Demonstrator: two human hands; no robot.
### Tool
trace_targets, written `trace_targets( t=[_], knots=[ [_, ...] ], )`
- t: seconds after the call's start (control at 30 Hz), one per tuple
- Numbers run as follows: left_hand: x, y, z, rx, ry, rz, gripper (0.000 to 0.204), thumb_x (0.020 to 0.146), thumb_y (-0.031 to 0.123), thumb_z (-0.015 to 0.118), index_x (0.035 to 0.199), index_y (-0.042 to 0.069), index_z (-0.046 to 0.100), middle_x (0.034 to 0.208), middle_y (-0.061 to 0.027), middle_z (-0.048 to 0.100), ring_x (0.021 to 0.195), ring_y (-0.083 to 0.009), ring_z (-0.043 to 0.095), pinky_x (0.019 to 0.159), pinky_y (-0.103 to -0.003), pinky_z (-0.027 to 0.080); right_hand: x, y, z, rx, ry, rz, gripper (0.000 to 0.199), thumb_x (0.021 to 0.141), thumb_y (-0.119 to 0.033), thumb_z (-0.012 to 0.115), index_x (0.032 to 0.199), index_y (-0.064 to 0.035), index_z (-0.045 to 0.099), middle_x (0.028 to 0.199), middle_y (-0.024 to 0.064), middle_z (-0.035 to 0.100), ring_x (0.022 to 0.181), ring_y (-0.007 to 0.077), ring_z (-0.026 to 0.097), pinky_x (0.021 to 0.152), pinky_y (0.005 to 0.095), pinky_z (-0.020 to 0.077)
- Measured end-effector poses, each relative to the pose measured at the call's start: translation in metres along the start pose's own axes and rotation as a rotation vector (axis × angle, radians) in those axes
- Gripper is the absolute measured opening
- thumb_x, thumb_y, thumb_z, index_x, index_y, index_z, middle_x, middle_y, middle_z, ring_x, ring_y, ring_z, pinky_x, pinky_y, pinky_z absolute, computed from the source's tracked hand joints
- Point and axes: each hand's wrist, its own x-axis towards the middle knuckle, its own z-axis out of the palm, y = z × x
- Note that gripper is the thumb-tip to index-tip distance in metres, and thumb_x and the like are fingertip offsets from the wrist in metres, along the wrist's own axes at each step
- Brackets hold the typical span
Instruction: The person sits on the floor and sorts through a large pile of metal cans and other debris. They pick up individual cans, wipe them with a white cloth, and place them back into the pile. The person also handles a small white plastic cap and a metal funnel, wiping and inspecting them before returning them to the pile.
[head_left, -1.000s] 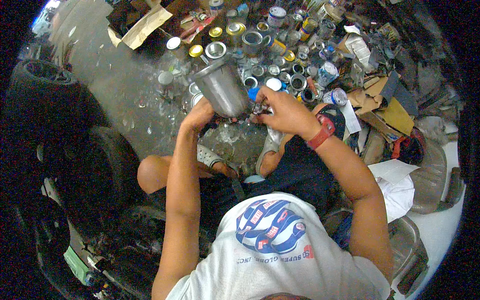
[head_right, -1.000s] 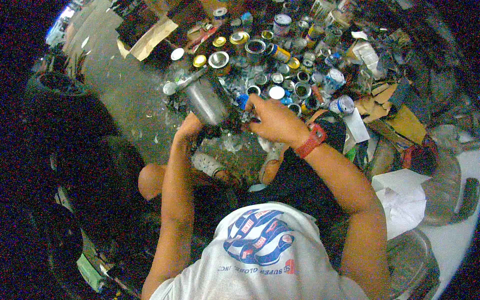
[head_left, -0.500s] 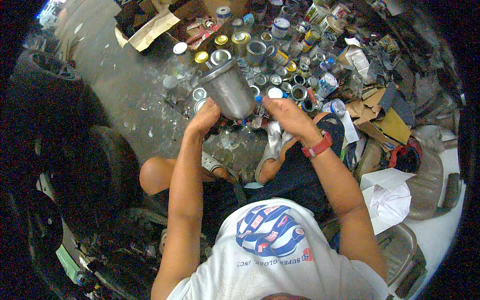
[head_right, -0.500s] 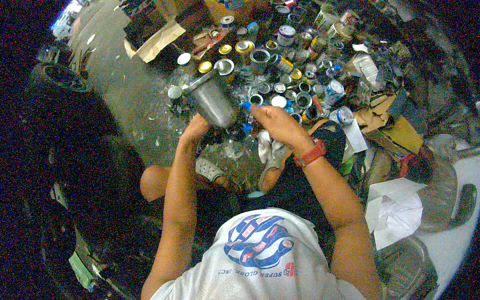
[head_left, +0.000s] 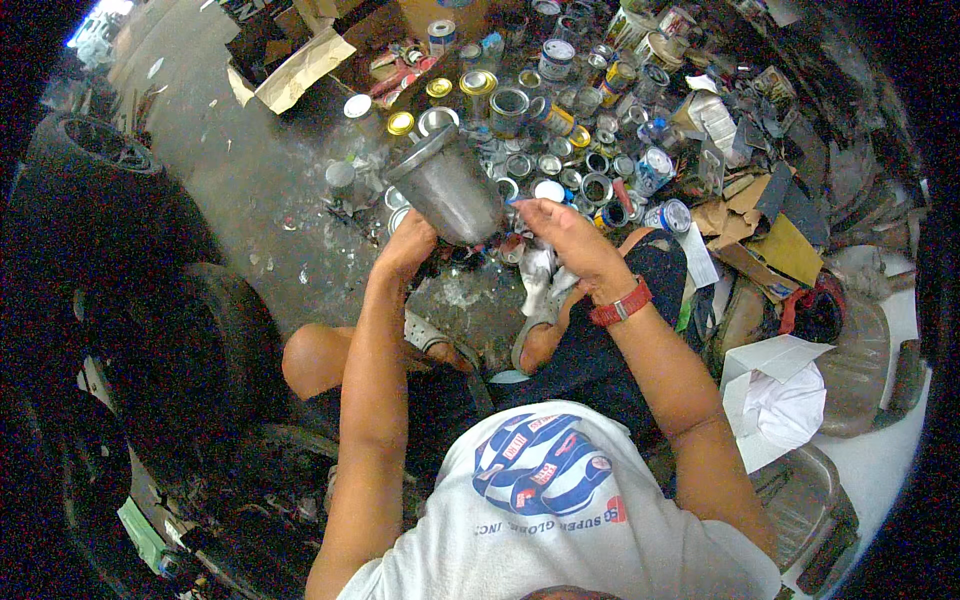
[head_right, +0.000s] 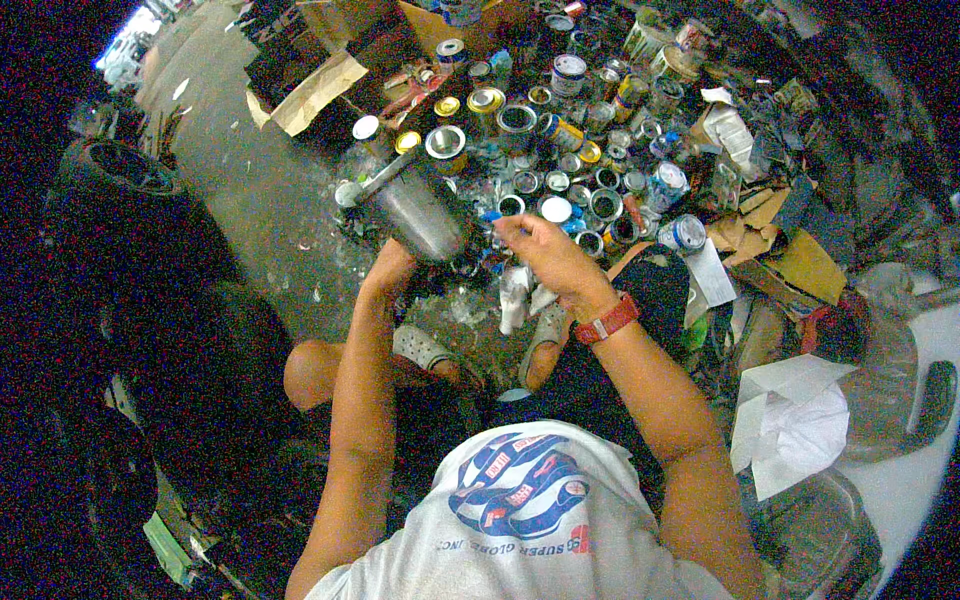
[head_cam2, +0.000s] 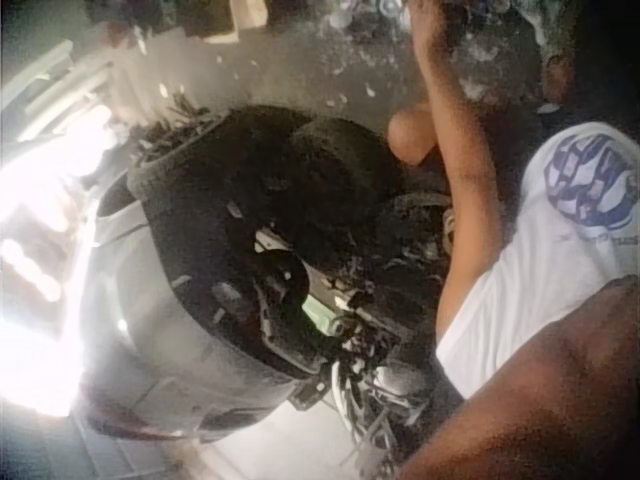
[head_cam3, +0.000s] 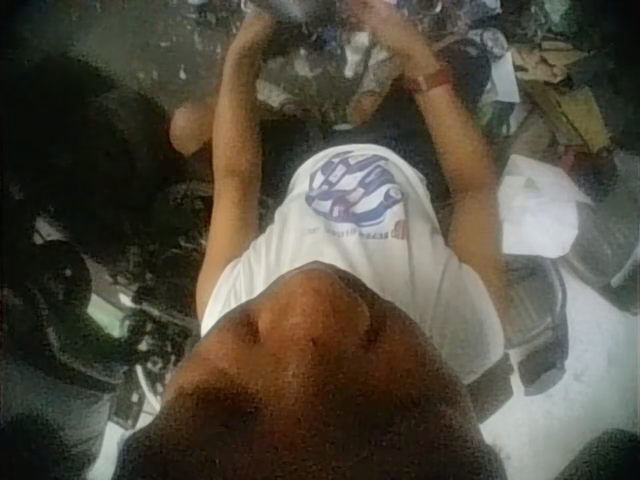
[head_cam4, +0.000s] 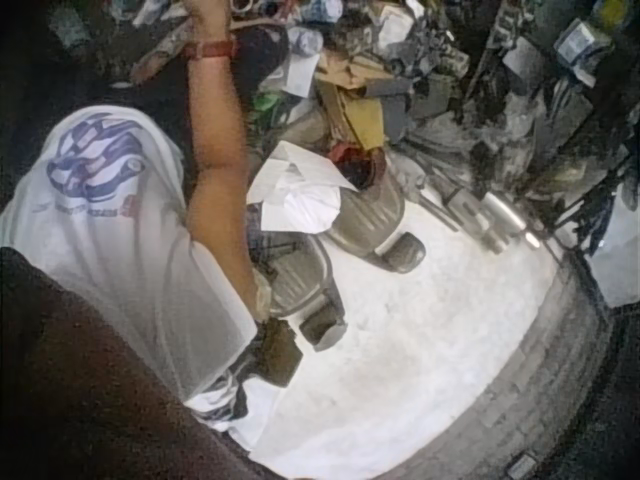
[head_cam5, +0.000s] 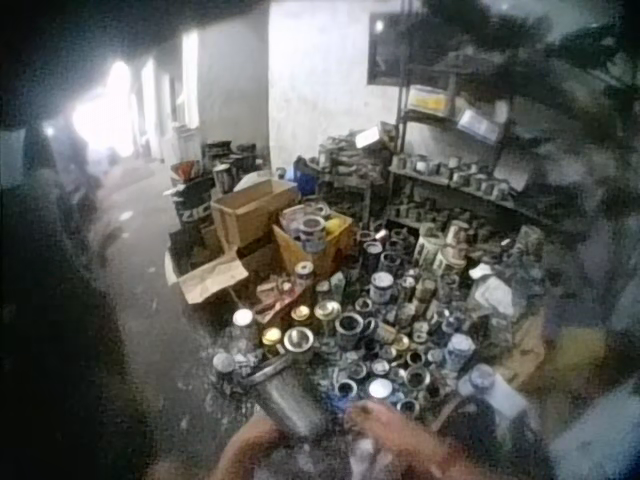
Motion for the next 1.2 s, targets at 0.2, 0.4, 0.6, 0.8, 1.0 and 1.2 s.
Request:
trace_targets(
  t=[0.2,0.4,0.6,0.8,1.0,1.2],
  knots=[
    [0.002,-0.005,-0.004,0.041,0.057,0.154,0.048,0.1,0.041,0.065,0.132,0.004,0.065,0.122,-0.0101,0.073,0.102,-0.0202,0.07,0.086,-0.037,0.057,-0.013,-0.023,0.007,0.0,0.016,-0.016,0.053,0.106,-0.052,0.062,0.121,-0.0009,0.067,0.109,0.003,0.071,0.102,0.0115,0.063,0.094,0.0293,0.0499],
    [-0.011,0.01,0.016,0.144,0.132,0.279,0.029,0.105,0.023,0.054,0.12,0.003,0.069,0.095,-0.0032,0.071,0.077,-0.0126,0.062,0.065,-0.031,0.048,-0.001,-0.001,-0.012,-0.007,-0.025,0.153,0.034,0.1,-0.028,0.074,0.123,-0.0042,0.067,0.11,0.0054,0.072,0.111,0.0157,0.064,0.098,0.0338,0.0503],
    [-0.005,0.002,0.013,0.335,0.084,0.422,0.023,0.104,0.012,0.057,0.12,0.005,0.072,0.09,-0.0008,0.072,0.075,-0.01,0.061,0.064,-0.029,0.048,-0.003,-0.003,-0.005,-0.397,0.157,-0.202,0.037,0.084,0.0,0.079,0.117,-0.0052,0.062,0.118,0.0039,0.066,0.118,0.0179,0.061,0.107,0.0325,0.0457],
    [-0.009,0.008,0.018,0.263,0.116,0.525,0.028,0.103,0.008,0.06,0.129,0.004,0.07,0.124,-0.0076,0.074,0.113,-0.0199,0.065,0.099,-0.036,0.052,-0.005,0.01,-0.028,-0.004,0.079,-0.056,0.04,0.092,-0.005,0.077,0.129,-0.0043,0.062,0.117,0.0026,0.068,0.113,0.0151,0.063,0.103,0.0303,0.0482],
    [0.011,-0.017,0.005,0.188,0.181,0.508,0.029,0.102,0.016,0.068,0.126,0.001,0.071,0.107,-0.0112,0.078,0.094,-0.0162,0.072,0.084,-0.031,0.058,-0.026,-0.08,-0.025,-0.121,0.464,-0.401,0.036,0.099,-0.015,0.075,0.129,-0.0016,0.063,0.113,0.0094,0.074,0.106,0.0164,0.068,0.098,0.0304,0.0522],
    [-0.003,0.005,0.022,0.345,0.369,0.702,0.039,0.098,0.031,0.076,0.128,0.007,0.073,0.113,-0.013,0.078,0.101,-0.0213,0.074,0.089,-0.035,0.058,-0.051,-0.143,0.003,-0.459,0.134,-0.567,0.036,0.091,-0.014,0.083,0.123,-0.0083,0.07,0.112,0.0051,0.076,0.104,0.0182,0.072,0.096,0.0341,0.0549]
  ],
)
